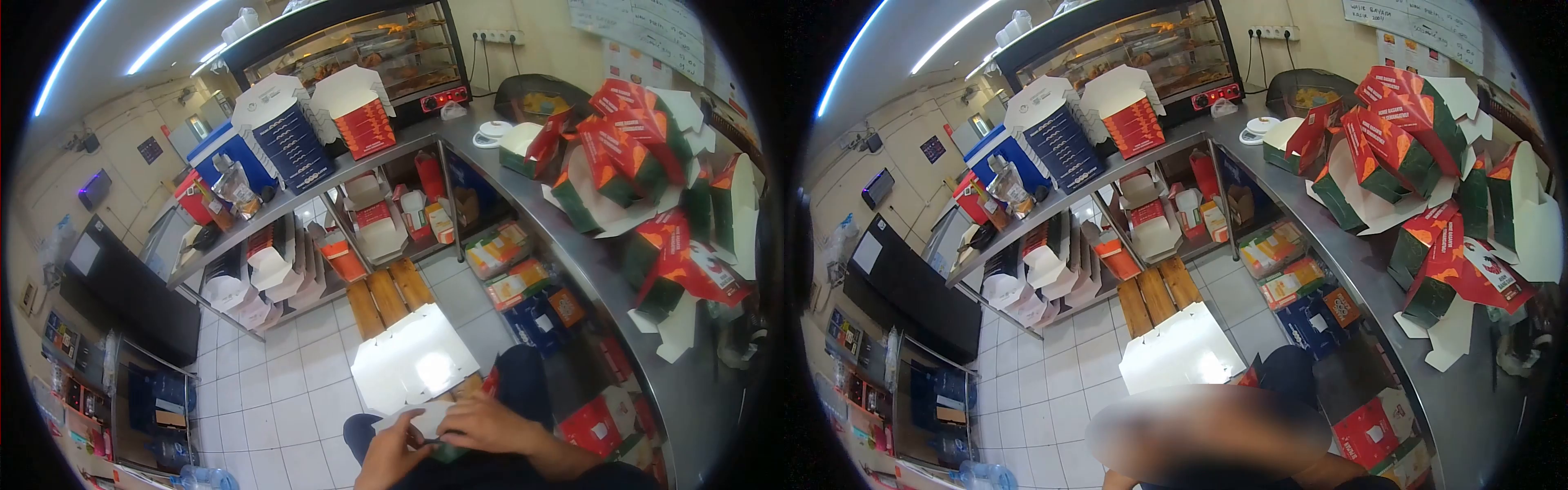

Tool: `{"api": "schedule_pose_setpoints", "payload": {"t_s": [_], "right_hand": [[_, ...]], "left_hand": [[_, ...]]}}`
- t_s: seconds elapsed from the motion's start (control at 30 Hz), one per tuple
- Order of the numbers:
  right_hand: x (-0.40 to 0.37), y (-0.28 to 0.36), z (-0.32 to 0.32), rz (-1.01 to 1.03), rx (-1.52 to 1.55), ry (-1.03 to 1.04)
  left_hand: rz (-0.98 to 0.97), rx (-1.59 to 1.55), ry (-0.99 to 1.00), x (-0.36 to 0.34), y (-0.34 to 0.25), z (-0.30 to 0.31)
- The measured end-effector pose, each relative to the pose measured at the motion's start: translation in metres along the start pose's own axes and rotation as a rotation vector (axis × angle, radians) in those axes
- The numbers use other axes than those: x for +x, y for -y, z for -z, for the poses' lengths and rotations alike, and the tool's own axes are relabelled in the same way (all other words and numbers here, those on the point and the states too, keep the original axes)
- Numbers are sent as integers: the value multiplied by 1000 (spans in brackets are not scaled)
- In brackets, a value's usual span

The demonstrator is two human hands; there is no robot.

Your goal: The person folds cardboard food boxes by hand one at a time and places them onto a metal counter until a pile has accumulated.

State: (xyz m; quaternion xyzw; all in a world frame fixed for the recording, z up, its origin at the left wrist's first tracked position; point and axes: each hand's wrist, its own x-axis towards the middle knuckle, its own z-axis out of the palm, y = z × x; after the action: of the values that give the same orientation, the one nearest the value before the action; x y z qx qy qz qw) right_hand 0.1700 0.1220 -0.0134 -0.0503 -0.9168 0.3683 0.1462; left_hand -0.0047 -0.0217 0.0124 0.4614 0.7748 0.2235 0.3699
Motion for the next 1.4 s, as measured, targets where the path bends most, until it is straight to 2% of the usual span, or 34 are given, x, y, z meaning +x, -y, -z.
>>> {"api": "schedule_pose_setpoints", "payload": {"t_s": [0.03, 0.1, 0.17, 0.23, 0.27, 0.33, 0.37, 0.43, 0.57, 0.63, 0.7, 0.73, 0.77, 0.8, 0.83, 0.87, 0.9, 0.97, 1.0, 1.03, 1.1, 1.13, 1.17, 1.2, 1.23, 1.27, 1.3, 1.33, 1.37, 1.4], "right_hand": [[1, 1, -2, -2, -3, 2], [3, 1, -6, 40, 125, 85], [2, -7, -8, 33, 190, 107], [1, -13, -6, -63, 194, -31], [3, -12, -4, -59, 191, -34], [6, -7, -1, -328, 400, -311], [7, -8, -4, -329, 403, -308], [5, -15, -14, -244, 151, -299], [1, -40, -27, -321, 193, -300], [4, -63, -54, -549, -115, -1050], [-10, -118, -90, -900, 918, -1111], [-15, -91, -53, -980, 1489, -925], [-20, -90, -56, -988, 1485, -936], [-26, -91, -62, -942, 1481, -922], [-31, -93, -70, -894, 1474, -909], [-26, -94, -83, -801, 1252, -974], [-27, -91, -92, -652, 1052, -960], [-23, -70, -74, -279, 485, -745], [-19, -55, -62, -180, 546, -526], [-15, -43, -53, -82, 598, -306], [-6, -33, -44, 176, 340, -99], [-3, -29, -43, 212, 209, -120], [-1, -28, -42, 205, 193, -127], [1, -28, -41, 126, 328, -224], [2, -29, -40, 51, 463, -320], [2, -25, -39, -19, 540, -520], [3, -24, -42, -12, 528, -532], [4, -21, -44, -70, 656, -589], [5, -19, -44, -129, 786, -641], [3, -17, -38, 4, 720, -568]], "left_hand": [[-2, -3, 1, -3, -2, -3], [-214, 13, -7, -9, -2, -8], [-234, 45, 19, -10, -3, -6], [-214, -112, -1, -9, -3, -5], [-217, -109, -4, -9, -4, -4], [-622, 249, -367, -11, -13, -3], [-617, 249, -366, -9, -11, -6], [-600, 414, -446, 0, -4, -15], [-585, 393, -382, 2, 15, -25], [-655, 530, -509, -1, 20, -29], [-686, 624, -454, -5, 30, -35], [-666, 548, -441, -5, 32, -38], [-644, 473, -426, -5, 31, -41], [-652, 466, -418, -6, 29, -42], [-566, 405, -423, -9, 22, -42], [-480, 344, -426, -8, 17, -44], [-490, 335, -418, -3, 24, -52], [-212, -979, -93, 11, 45, -72], [-29, -1253, -25, 15, 34, -68], [-22, -1639, 48, 21, 37, -65], [0, -1865, -9, 31, 35, -52], [-9, -1868, 14, 38, 39, -53], [23, -1812, -59, 44, 45, -56], [53, -1752, -133, 50, 50, -58], [41, -1751, -117, 51, 43, -57], [96, -1744, -175, 47, 33, -54], [149, -1733, -234, 45, 22, -51], [122, -1664, -325, 44, 10, -53], [112, -1664, -316, 43, 12, -51], [88, -1613, -323, 42, 19, -50]]}}
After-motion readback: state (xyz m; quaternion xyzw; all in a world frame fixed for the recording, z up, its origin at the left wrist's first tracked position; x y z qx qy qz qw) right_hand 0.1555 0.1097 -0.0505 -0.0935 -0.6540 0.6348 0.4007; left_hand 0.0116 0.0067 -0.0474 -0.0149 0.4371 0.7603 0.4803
